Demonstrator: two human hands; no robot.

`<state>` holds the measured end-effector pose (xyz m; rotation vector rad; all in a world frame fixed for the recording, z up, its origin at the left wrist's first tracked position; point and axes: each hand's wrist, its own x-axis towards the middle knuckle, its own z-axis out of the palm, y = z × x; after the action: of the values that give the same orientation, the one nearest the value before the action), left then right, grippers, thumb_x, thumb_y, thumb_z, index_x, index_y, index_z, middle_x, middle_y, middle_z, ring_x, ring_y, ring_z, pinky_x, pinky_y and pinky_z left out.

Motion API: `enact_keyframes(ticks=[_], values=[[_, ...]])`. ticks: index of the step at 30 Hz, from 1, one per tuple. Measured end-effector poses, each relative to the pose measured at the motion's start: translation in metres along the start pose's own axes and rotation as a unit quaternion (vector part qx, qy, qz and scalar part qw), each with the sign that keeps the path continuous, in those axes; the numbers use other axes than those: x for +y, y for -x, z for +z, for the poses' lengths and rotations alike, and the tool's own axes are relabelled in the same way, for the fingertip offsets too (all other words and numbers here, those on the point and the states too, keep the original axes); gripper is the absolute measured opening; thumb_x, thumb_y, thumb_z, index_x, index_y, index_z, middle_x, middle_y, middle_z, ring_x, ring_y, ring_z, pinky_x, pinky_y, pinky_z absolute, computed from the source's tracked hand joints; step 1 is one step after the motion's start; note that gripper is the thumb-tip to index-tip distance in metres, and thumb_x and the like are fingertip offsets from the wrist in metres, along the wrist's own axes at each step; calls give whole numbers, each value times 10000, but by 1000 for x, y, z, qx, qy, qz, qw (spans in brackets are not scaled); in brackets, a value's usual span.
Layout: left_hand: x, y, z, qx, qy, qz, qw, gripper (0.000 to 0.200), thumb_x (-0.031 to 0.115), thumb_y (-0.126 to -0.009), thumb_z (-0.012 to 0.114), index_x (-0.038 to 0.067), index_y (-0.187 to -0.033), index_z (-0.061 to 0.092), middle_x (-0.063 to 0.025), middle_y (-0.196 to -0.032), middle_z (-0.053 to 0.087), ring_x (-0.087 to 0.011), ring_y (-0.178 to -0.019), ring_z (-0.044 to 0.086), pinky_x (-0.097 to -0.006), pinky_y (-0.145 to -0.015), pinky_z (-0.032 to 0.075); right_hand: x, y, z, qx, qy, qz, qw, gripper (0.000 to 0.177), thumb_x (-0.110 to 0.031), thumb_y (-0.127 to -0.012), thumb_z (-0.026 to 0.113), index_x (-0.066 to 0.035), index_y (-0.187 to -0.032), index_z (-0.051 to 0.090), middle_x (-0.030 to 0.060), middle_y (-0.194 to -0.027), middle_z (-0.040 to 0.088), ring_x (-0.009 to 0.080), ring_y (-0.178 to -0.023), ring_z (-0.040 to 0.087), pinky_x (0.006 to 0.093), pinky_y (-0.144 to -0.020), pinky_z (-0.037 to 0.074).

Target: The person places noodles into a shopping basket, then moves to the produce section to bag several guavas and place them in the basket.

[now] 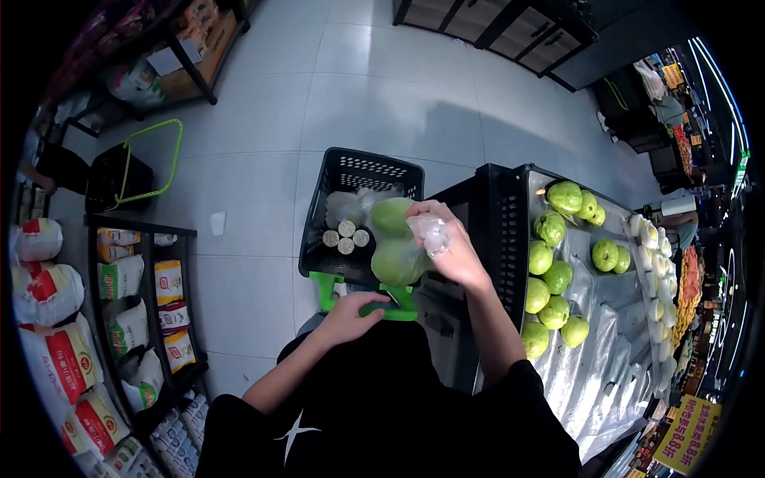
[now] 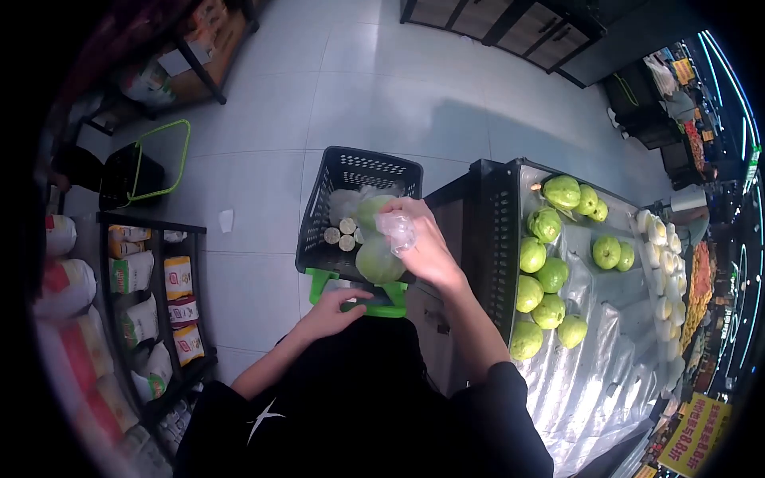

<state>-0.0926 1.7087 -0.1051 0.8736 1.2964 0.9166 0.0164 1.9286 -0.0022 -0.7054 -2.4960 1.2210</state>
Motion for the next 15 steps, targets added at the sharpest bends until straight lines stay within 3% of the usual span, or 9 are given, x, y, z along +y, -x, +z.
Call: enact_keyframes(ticks=[1,2,3,7,10,11,13,15], values=[[-4,-7,4,100,-96,61,988,252,176,-889,649,29,-1092,684,-115,-1085,706,-261,-1062,645,-399,-948,473,12,0,7,-7,36,93,995,279,-106,-875,581,-44,-1145,619,122,-1092,622,233,-952,608,345,-823,483],[-8,-15,6,197,-192,118,954,237,163,-861,665,31,-1056,694,-125,-1047,708,-288,-1028,650,-412,-934,476,34,1,14,29,79,3,996,328,-77,-873,554,-46,-1196,602,138,-1186,619,300,-1078,606,383,-908,483],[-13,-23,5,230,-184,110,949,222,174,-832,668,49,-1013,700,-128,-963,703,-324,-960,644,-434,-889,480,61,1,22,33,73,39,996,313,-79,-879,537,-38,-1180,610,148,-1204,616,320,-1092,606,388,-934,475],[-33,-38,1,248,-305,6,919,212,254,-863,647,77,-964,707,-95,-895,707,-299,-890,651,-429,-826,476,139,-18,52,30,-4,170,985,289,-147,-906,497,-17,-1122,639,178,-1160,635,336,-1028,634,380,-929,476],[-26,-43,7,279,-315,-55,905,203,261,-857,658,79,-932,708,-81,-833,703,-295,-825,659,-425,-794,488,176,-48,73,41,-8,219,975,295,-222,-914,490,-24,-1047,664,185,-1089,661,321,-939,653,380,-881,489],[-21,-47,7,323,-273,-78,903,183,246,-846,671,75,-903,703,-79,-796,703,-284,-764,670,-401,-726,514,190,-58,76,30,-12,222,974,295,-222,-914,490,-24,-1047,664,185,-1089,661,321,-939,653,380,-881,489],[-17,-51,7,360,-247,-90,895,171,231,-843,671,73,-900,701,-80,-798,705,-276,-755,676,-392,-696,522,223,-74,81,-89,-47,296,950,304,-143,-864,553,-64,-1126,685,202,-1434,505,427,-1165,588,448,-1008,460],[-20,-52,8,404,-252,-86,876,117,172,-834,669,68,-881,694,-86,-799,707,-263,-729,690,-368,-648,539,254,-75,95,-107,-44,280,953,310,-147,-866,551,-71,-1136,681,192,-1431,510,433,-1202,562,448,-1031,447]])
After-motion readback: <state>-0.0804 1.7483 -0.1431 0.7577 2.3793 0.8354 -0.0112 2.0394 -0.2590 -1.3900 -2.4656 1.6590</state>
